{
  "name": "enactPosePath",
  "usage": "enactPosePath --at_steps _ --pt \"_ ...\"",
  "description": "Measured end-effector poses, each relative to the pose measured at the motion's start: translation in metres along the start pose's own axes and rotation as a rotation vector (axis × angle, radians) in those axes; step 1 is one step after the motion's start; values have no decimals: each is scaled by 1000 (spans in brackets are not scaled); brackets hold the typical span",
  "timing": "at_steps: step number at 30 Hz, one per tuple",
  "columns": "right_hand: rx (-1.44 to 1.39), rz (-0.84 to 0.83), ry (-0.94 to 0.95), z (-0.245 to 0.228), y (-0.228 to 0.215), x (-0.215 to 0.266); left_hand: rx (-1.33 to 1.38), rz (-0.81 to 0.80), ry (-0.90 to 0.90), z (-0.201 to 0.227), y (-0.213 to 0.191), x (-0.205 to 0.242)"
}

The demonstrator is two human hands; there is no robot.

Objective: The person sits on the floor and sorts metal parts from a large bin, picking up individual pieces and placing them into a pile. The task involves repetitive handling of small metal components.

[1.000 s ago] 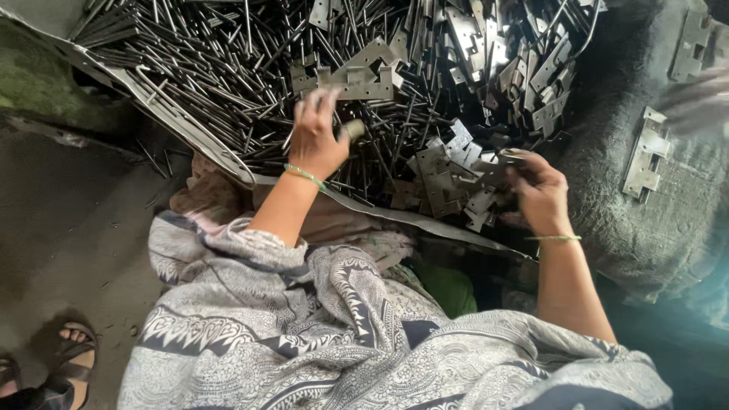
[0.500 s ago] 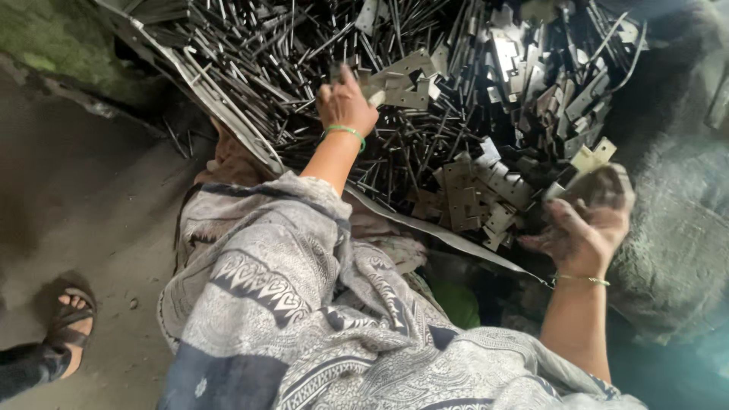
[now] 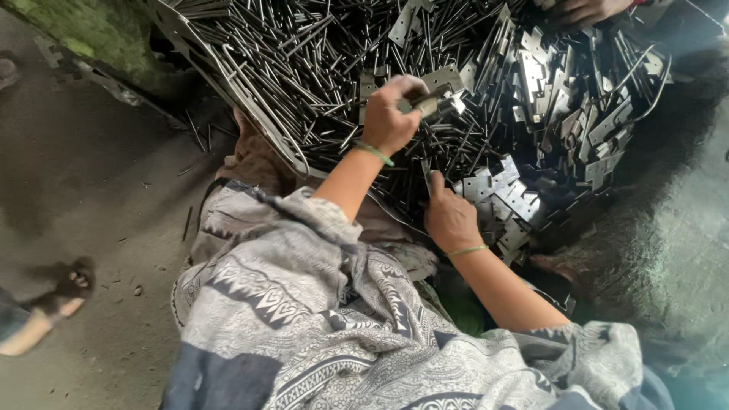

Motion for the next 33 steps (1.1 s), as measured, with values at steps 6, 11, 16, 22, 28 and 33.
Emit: enactPosePath --at_steps 6,11,16,22,28,33 --pt "111 -64 77 -1 14 -14 994 213 -315 2 -68 -6" --pt "-368 12 105 32 -21 -3 1393 64 -434 23 -105 5" --pt "-931 -60 513 49 -72 32 1436 -153 -860 29 -49 73" --pt "-442 179 -61 -11 -105 42 1308 -76 -1297 23 49 124" --pt "-451 380 91 24 -132 58 981 -515 -951 46 97 114" --pt "-1513 375 684 154 -159 96 -206 -818 -253 47 118 102"
Point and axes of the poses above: each hand's wrist, its own x-axis away from the middle knuckle, its own y-axis out of the palm, z = x × y, the point moved 2 cm from there along -x, towards the middle knuckle, and after that the axes turned 3 degrees about z, right-handed, at the moved point
